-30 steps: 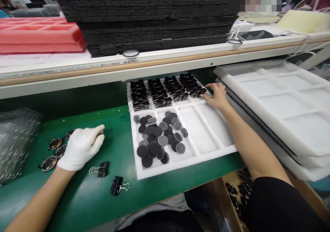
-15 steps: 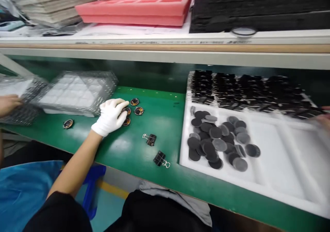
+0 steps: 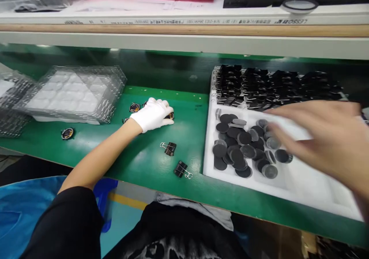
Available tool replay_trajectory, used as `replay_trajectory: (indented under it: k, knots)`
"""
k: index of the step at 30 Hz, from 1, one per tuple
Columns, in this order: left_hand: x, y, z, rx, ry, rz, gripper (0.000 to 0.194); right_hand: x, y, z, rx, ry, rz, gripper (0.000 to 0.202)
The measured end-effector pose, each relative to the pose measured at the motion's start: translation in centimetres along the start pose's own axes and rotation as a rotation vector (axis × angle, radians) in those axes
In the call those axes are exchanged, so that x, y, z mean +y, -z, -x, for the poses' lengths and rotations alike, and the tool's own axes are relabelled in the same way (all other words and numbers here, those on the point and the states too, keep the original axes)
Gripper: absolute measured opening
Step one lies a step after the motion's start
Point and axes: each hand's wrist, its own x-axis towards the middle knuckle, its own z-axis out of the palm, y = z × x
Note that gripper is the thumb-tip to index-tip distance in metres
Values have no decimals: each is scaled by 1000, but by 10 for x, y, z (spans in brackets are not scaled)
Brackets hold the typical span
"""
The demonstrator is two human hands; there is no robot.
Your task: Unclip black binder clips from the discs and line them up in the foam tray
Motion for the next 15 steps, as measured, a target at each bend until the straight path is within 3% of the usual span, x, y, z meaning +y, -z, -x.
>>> replay_trajectory:
  k: [3,7,11,15]
  knots:
    - [27,-12,-18,116,-29,163,52,-50,-28,-19,-244,273,-44,31]
    - [50,-28,-18,222,1,356,66,-60,-51,-23,-444,326,-114,27]
    - [51,-31,-13,217,9,431,65,-55,-43,-31,-415,205,-371,16]
    - [50,-28,-14,211,-4,454,71,-62,-60,-60,-183,62,-488,16]
